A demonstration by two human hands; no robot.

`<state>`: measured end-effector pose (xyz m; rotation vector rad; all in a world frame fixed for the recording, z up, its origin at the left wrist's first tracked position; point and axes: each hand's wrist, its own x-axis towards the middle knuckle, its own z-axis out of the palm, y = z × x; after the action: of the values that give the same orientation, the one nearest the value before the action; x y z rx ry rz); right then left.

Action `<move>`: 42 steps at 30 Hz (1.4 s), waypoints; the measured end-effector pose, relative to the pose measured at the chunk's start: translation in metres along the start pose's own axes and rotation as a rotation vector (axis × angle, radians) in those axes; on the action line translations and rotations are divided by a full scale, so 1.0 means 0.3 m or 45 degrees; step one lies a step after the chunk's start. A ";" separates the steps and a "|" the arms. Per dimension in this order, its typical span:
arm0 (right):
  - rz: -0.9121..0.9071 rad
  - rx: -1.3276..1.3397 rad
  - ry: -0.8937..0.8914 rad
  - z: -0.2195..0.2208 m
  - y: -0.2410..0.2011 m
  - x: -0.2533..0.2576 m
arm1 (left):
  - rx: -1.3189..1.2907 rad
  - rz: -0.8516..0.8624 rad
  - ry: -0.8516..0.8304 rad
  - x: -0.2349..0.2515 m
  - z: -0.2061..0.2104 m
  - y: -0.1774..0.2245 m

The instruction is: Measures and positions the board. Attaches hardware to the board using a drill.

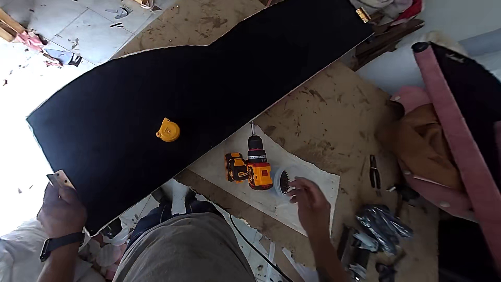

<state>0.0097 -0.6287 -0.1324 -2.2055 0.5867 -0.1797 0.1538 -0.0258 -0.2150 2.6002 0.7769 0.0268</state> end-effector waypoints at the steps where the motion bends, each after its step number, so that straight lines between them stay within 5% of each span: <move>1: 0.124 -0.140 -0.055 -0.033 0.048 0.040 | 0.001 -0.003 -0.015 0.000 -0.007 0.005; 4: 0.288 -0.721 -0.344 -0.028 0.154 0.181 | 0.001 0.002 -0.020 -0.006 -0.010 0.018; 9: 0.256 -1.217 -0.619 0.077 0.083 0.257 | 0.009 -0.029 -0.003 -0.002 -0.014 0.015; 21: 0.203 -1.586 -0.698 0.125 0.037 0.249 | -0.011 -0.024 0.009 0.006 -0.002 -0.005; 27: 0.136 -1.223 -0.703 0.032 0.088 0.283 | -0.029 0.001 0.019 0.008 0.000 -0.012; 34: 0.235 -0.361 -0.474 -0.116 0.103 0.257 | -0.024 0.004 0.007 0.006 -0.002 -0.009; 39: 0.319 -0.421 -0.591 -0.113 0.050 0.191 | -0.034 0.008 0.012 0.003 -0.007 -0.013; 42: 0.245 -0.177 -0.432 -0.080 0.008 0.124 | -0.041 -0.001 -0.002 0.008 -0.005 -0.013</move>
<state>0.0339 -0.6639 -0.1212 -2.2285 0.6295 0.3391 0.1537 -0.0211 -0.2155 2.5697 0.7703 0.0367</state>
